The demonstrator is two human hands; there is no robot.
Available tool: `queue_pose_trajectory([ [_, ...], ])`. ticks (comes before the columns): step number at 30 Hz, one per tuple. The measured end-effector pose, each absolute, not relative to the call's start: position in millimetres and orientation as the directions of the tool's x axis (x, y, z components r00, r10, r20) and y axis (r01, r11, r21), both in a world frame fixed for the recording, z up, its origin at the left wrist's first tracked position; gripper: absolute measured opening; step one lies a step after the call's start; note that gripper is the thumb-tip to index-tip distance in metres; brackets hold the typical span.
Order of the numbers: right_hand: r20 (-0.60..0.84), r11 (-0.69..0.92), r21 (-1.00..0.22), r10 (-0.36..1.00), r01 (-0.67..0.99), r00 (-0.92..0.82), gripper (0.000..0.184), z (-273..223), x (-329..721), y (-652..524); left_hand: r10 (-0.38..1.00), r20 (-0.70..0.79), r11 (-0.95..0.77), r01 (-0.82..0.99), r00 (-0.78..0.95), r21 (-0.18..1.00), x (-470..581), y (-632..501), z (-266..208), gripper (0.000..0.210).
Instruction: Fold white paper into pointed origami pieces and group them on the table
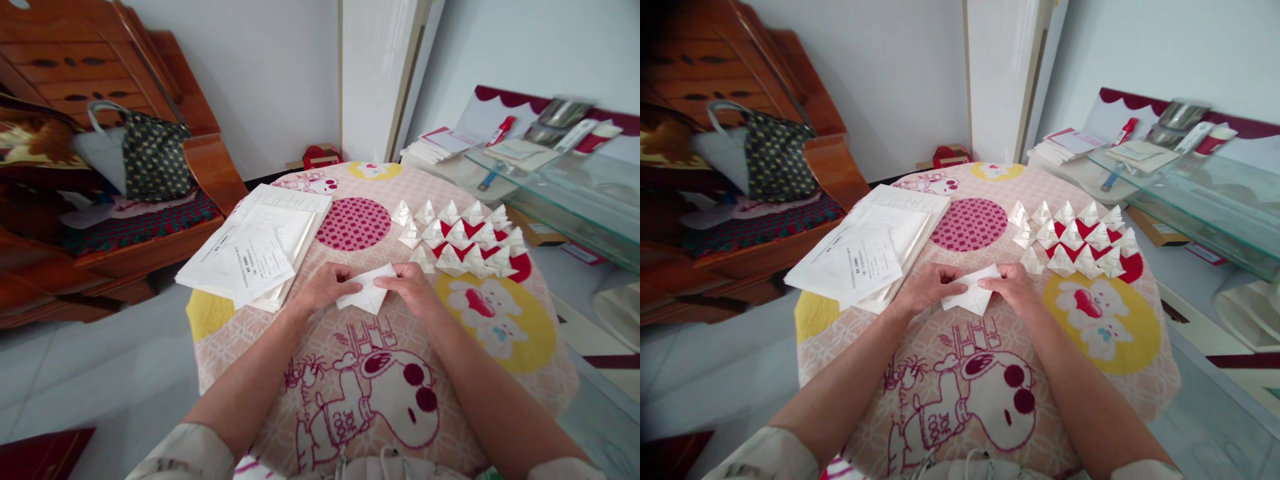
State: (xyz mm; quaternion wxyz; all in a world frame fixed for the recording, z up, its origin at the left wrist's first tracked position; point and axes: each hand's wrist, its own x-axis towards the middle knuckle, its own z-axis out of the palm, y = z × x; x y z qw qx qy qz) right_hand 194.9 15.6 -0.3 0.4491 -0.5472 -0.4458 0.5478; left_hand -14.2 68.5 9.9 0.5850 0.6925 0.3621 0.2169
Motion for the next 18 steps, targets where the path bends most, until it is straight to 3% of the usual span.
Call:
queue_pose_trajectory([
  [18,-0.15,-0.139,-0.987,0.978,-0.082,0.147,0.022,13,205,19,0.811,-0.175,0.0,0.3,0.558,0.954,-36,77,11,0.018],
])
